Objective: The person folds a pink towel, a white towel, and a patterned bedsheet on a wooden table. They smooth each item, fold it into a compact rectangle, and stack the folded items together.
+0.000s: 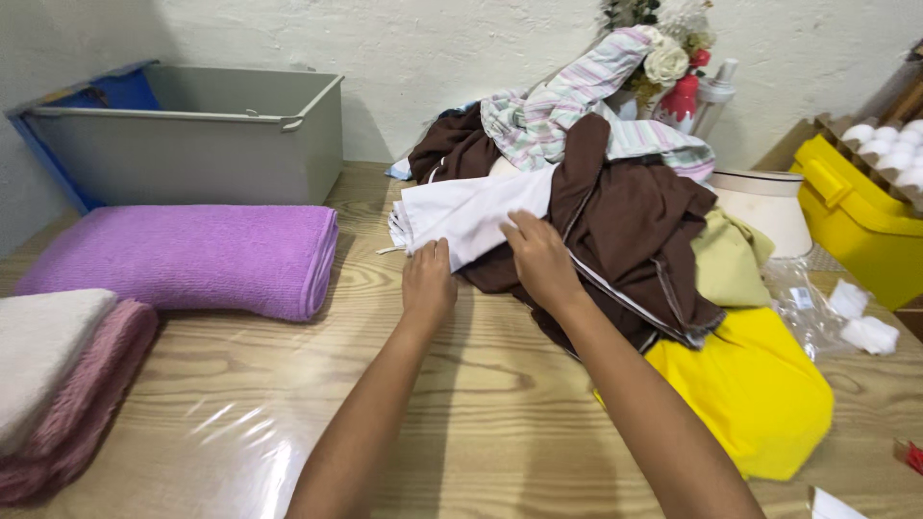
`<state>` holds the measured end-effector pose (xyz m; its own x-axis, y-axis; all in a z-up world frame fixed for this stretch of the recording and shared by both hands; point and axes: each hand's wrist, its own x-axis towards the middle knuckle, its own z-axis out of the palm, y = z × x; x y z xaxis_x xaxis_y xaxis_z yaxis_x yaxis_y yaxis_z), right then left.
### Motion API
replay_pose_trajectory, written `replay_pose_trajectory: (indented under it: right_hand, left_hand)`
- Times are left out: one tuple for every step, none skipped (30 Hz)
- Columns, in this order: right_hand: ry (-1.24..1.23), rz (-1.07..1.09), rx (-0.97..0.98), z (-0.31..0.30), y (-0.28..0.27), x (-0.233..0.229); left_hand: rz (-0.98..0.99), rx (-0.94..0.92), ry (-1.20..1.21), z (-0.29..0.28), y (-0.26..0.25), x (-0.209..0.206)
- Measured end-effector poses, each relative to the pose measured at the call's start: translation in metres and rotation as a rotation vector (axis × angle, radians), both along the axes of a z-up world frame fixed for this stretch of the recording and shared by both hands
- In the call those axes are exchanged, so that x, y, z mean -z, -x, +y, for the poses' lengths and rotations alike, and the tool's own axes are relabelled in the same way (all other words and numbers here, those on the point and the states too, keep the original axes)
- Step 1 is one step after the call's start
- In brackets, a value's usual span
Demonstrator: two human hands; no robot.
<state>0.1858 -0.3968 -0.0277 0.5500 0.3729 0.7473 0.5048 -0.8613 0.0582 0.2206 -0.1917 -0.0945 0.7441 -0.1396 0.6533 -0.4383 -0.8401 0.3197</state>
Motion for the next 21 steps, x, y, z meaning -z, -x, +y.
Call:
replay_pose_trajectory:
  right_hand:
    - [0.083,-0.042,0.089,-0.002,-0.012,0.002]
    - [0.165,-0.085,0.174,-0.002,-0.024,0.004]
    - [0.247,-0.128,0.260,-0.003,-0.034,0.006]
    - [0.222,-0.097,0.254,-0.006,-0.042,0.009]
    - [0.196,-0.065,0.249,-0.010,-0.049,0.012]
    - [0.169,-0.035,0.247,-0.014,-0.055,0.013]
    - [0.174,-0.004,0.263,-0.017,-0.061,0.015]
    - [0.180,0.027,0.279,-0.018,-0.066,0.015]
    - [0.186,0.058,0.295,-0.020,-0.069,0.016]
    - [0.191,0.049,0.293,-0.022,-0.069,0.018]
    - [0.195,0.040,0.292,-0.024,-0.067,0.020]
    - [0.198,0.029,0.289,-0.026,-0.066,0.020]
    - [0.173,0.064,0.270,-0.028,-0.062,0.020]
    - [0.146,0.099,0.252,-0.029,-0.057,0.020]
    - [0.118,0.134,0.233,-0.030,-0.052,0.020]
    - [0.113,0.138,0.233,-0.030,-0.047,0.019]
    - [0.108,0.141,0.233,-0.029,-0.042,0.019]
    - [0.103,0.146,0.233,-0.028,-0.036,0.018]
    - [0.118,0.137,0.216,-0.027,-0.028,0.019]
    - [0.132,0.125,0.201,-0.026,-0.019,0.017]
    - [0.147,0.113,0.185,-0.025,-0.011,0.014]
  left_hand:
    - [0.001,-0.011,-0.028,0.000,-0.007,0.001]
    - [0.001,-0.024,-0.056,0.001,-0.013,0.002]
    - [0.002,-0.038,-0.085,0.003,-0.018,0.003]
    - [-0.014,-0.029,-0.103,0.005,-0.022,0.003]
    - [-0.029,-0.021,-0.122,0.006,-0.025,0.004]
    - [-0.047,-0.009,-0.141,0.008,-0.028,0.004]
    - [-0.008,-0.013,-0.194,0.009,-0.032,0.003]
    - [0.031,-0.017,-0.245,0.010,-0.035,0.002]
    - [0.070,-0.021,-0.297,0.011,-0.038,0.001]
    - [0.043,-0.010,-0.284,0.012,-0.039,0.002]
    - [0.016,0.001,-0.271,0.013,-0.038,0.003]
    - [-0.014,0.010,-0.259,0.014,-0.037,0.005]
    - [0.022,0.048,-0.265,0.016,-0.034,0.007]
    - [0.056,0.087,-0.273,0.019,-0.031,0.008]
    - [0.091,0.125,-0.281,0.022,-0.027,0.009]
    - [0.073,0.129,-0.304,0.024,-0.021,0.010]
    - [0.054,0.133,-0.328,0.026,-0.014,0.012]
    - [0.037,0.138,-0.350,0.028,-0.006,0.013]
    - [0.025,0.155,-0.362,0.030,0.002,0.013]
    - [0.010,0.173,-0.374,0.033,0.010,0.011]
    - [-0.005,0.191,-0.386,0.035,0.018,0.008]
